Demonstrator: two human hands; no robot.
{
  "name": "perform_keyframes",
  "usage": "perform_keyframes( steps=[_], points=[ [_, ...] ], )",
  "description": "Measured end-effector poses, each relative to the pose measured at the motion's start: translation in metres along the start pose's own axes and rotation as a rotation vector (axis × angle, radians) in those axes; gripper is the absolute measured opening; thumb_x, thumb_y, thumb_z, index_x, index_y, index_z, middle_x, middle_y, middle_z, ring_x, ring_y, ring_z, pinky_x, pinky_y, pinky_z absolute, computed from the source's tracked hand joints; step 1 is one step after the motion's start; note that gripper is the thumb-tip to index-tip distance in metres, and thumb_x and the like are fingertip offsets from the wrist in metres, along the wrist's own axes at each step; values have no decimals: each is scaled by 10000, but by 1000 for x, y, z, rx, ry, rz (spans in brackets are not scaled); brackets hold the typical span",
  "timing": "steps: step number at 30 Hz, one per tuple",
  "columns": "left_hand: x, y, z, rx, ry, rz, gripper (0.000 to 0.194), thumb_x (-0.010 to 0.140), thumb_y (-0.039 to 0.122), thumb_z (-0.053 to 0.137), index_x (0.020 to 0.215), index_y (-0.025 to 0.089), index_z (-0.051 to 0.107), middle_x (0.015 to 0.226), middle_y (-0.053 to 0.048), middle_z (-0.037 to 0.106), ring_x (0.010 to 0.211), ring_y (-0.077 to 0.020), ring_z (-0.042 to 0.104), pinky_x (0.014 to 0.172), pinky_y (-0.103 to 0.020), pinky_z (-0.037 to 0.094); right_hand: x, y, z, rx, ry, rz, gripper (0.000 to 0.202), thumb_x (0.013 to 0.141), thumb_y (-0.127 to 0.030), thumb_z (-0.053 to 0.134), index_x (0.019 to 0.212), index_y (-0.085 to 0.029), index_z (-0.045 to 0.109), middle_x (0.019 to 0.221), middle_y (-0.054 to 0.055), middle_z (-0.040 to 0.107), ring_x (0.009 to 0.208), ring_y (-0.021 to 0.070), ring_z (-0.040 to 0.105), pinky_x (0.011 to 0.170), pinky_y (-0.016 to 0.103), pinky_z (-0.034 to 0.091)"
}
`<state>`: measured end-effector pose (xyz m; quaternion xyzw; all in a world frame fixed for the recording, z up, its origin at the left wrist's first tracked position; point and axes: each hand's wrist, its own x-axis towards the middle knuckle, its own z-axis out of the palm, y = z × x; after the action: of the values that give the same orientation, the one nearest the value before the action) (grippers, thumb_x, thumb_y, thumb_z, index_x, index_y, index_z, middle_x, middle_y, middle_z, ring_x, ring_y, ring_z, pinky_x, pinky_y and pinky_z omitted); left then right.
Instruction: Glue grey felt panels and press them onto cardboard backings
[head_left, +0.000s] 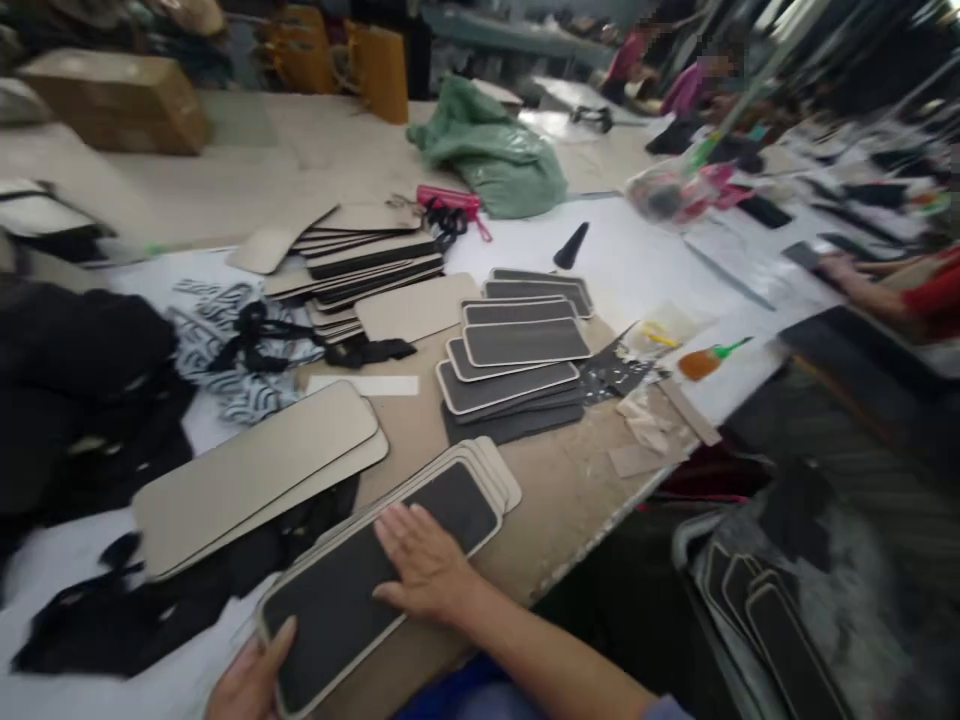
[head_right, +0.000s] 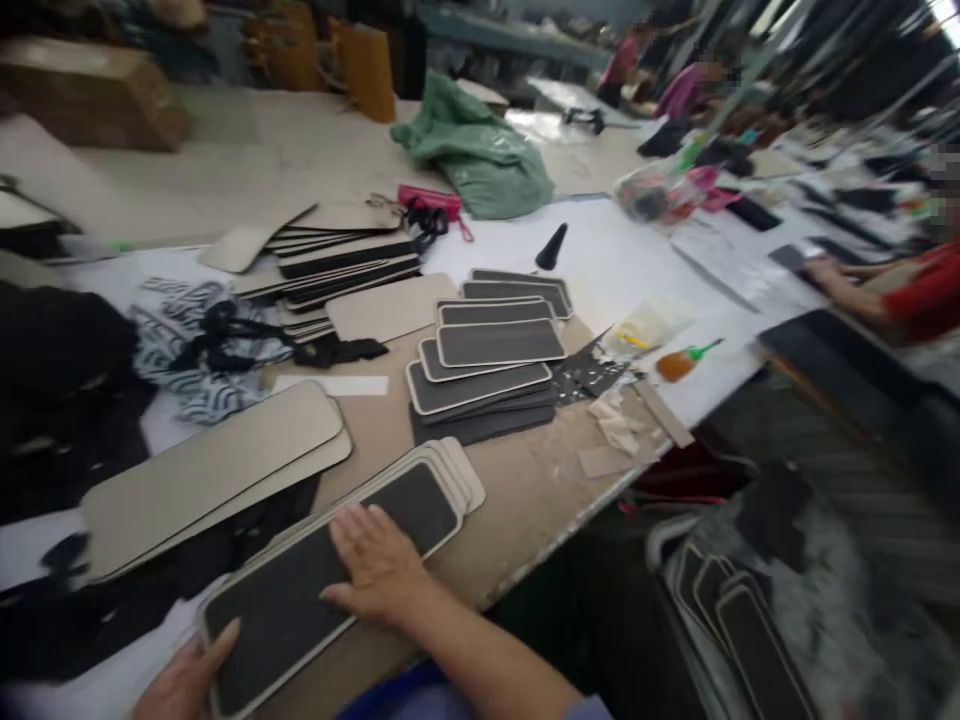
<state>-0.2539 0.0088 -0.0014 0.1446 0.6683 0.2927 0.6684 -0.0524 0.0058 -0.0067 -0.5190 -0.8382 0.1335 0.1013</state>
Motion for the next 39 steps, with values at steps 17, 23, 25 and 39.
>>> perform_keyframes(
  steps=[17,23,25,39],
  points=[
    [-9,1,-5,-222,86,12,401,732,123,586,1129,136,531,886,-73,703,928,-229,631,856,-374,501,-9,81,-2,-24,134,57,636,853,-373,437,1381,-95,218,1407,133,298,1313,243,207,1075,445,223],
    [-11,-2,-7,-297,-7,64,428,702,200,655,1114,142,552,955,-83,691,966,-242,614,888,-381,478,-28,83,-6,-54,305,262,403,880,-271,380,1237,-94,440,1175,163,524,1127,263,449,925,432,393],
    [-14,-2,-8,-332,-39,89,381,743,249,624,1104,144,567,1005,-90,677,1001,-234,597,905,-365,466,-37,85,-9,-80,298,339,327,872,-268,382,1105,-103,541,1018,157,585,984,267,515,851,428,426],
    [-9,-2,-10,-326,-39,56,354,796,75,502,1148,113,513,823,-93,705,805,-199,663,751,-336,543,-44,83,-19,393,248,831,337,759,-336,339,888,-150,589,904,126,610,888,233,550,823,346,405]
  ],
)
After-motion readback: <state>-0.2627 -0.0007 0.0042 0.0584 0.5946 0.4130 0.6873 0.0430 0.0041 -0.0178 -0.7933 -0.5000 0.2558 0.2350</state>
